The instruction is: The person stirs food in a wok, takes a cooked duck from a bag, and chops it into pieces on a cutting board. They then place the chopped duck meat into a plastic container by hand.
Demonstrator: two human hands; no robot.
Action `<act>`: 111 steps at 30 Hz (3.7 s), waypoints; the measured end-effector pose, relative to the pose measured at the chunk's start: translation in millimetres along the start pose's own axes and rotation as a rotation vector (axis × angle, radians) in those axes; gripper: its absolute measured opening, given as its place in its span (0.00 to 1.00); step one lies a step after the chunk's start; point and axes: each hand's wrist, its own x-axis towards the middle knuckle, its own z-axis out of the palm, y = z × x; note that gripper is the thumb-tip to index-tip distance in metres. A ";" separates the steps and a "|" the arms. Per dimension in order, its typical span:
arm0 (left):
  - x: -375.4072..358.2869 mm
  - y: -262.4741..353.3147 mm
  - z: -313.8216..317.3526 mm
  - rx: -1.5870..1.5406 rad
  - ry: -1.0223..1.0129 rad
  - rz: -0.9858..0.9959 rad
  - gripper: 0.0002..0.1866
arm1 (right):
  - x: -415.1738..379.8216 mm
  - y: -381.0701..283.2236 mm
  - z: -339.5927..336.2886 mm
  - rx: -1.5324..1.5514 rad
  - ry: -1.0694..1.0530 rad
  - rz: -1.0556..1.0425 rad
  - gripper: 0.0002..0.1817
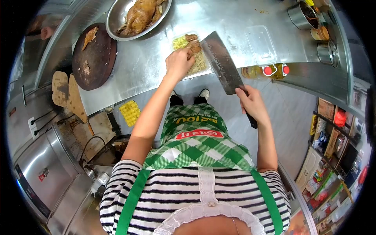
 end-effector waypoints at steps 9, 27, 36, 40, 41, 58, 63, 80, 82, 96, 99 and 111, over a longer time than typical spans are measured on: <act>-2.6 2.2 -15.0 -0.180 -0.155 -0.059 0.12 | 18.1 -17.3 7.8 -0.385 -0.018 -0.131 0.16; 16.7 -6.1 9.4 -0.253 0.195 0.327 0.11 | -11.1 -15.5 -27.4 0.126 0.140 0.017 0.14; -8.8 -72.0 -62.7 -0.284 0.635 0.219 0.08 | -2.6 -23.4 -14.1 0.348 0.157 -0.080 0.09; -39.7 -226.0 -158.0 -0.008 0.862 -0.296 0.13 | -6.7 -45.1 16.3 0.471 0.134 -0.099 0.09; -49.1 -282.2 -167.3 0.048 0.853 -0.433 0.17 | -5.6 -49.2 24.1 0.472 0.097 -0.093 0.08; -40.6 -419.4 -253.4 0.028 0.203 0.138 0.34 | 142.8 -157.7 373.9 0.304 -0.407 0.091 0.11; -47.5 -423.0 -259.0 -0.157 0.122 0.084 0.31 | 165.3 -161.4 403.6 0.277 -0.422 0.103 0.10; -66.8 -270.7 -205.9 -0.300 0.265 0.105 0.30 | 104.8 -111.9 333.3 0.482 -0.552 0.040 0.11; -67.0 -214.3 -187.1 -0.349 0.133 0.124 0.29 | 69.4 -95.9 284.3 0.464 -0.439 0.093 0.10; -29.2 -8.8 21.2 -0.537 0.058 0.340 0.20 | -21.6 23.9 93.3 0.611 0.075 0.164 0.09; -26.3 -5.6 29.5 -0.447 0.099 0.298 0.18 | -29.4 32.8 74.9 0.582 0.101 0.167 0.08; -27.8 -14.1 14.6 -0.332 0.073 0.398 0.14 | -32.3 35.3 56.7 0.633 0.121 0.098 0.08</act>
